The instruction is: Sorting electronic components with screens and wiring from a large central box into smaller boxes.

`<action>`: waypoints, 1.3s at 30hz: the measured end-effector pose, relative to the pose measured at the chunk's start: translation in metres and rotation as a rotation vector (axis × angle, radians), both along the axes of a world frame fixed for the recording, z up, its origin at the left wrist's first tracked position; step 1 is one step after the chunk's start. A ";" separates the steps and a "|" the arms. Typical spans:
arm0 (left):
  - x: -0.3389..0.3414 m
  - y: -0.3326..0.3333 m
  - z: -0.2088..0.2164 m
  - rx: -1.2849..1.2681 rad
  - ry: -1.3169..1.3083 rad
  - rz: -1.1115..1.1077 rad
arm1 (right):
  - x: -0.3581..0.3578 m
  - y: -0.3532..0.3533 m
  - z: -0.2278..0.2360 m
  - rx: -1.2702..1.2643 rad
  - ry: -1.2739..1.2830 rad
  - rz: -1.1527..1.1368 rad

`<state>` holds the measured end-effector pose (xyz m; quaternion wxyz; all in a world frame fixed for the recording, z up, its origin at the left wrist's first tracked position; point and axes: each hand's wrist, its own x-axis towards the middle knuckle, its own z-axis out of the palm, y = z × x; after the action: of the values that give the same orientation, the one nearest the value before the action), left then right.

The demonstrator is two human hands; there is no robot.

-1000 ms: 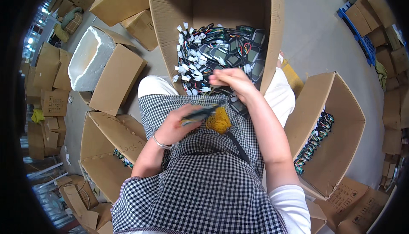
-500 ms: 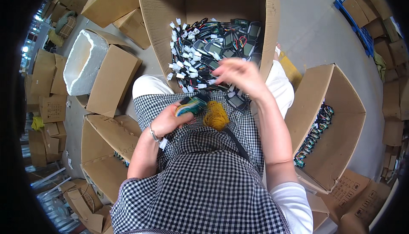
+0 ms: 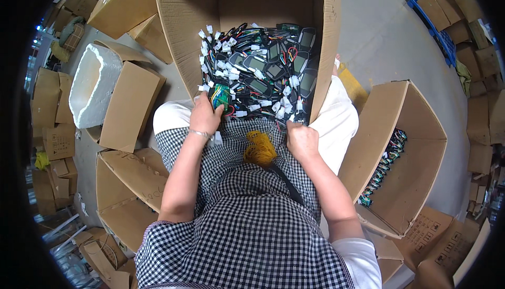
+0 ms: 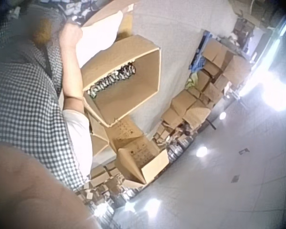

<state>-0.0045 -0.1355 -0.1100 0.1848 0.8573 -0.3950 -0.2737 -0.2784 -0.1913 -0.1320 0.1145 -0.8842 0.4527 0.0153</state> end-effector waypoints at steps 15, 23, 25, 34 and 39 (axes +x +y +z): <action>-0.031 0.035 0.022 -0.728 1.150 0.289 | 0.106 -0.085 0.017 0.342 -0.563 -0.047; -0.020 0.047 0.031 -0.682 1.470 0.475 | 0.106 -0.105 -0.017 -0.015 -0.390 -0.092; -0.023 0.047 0.031 -0.664 1.444 0.504 | 0.095 -0.097 0.017 0.118 -0.588 -0.220; -0.070 0.031 0.039 -0.937 1.226 0.505 | 0.079 -0.007 0.126 -0.435 -0.768 0.168; -0.049 0.055 0.057 -0.597 1.806 0.362 | 0.059 -0.021 0.157 -0.205 -1.223 0.645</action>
<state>-0.0535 -0.0809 -0.0530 0.6682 0.2894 -0.0192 -0.6851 -0.2192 -0.2125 0.0248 0.2546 -0.8305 0.0212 -0.4949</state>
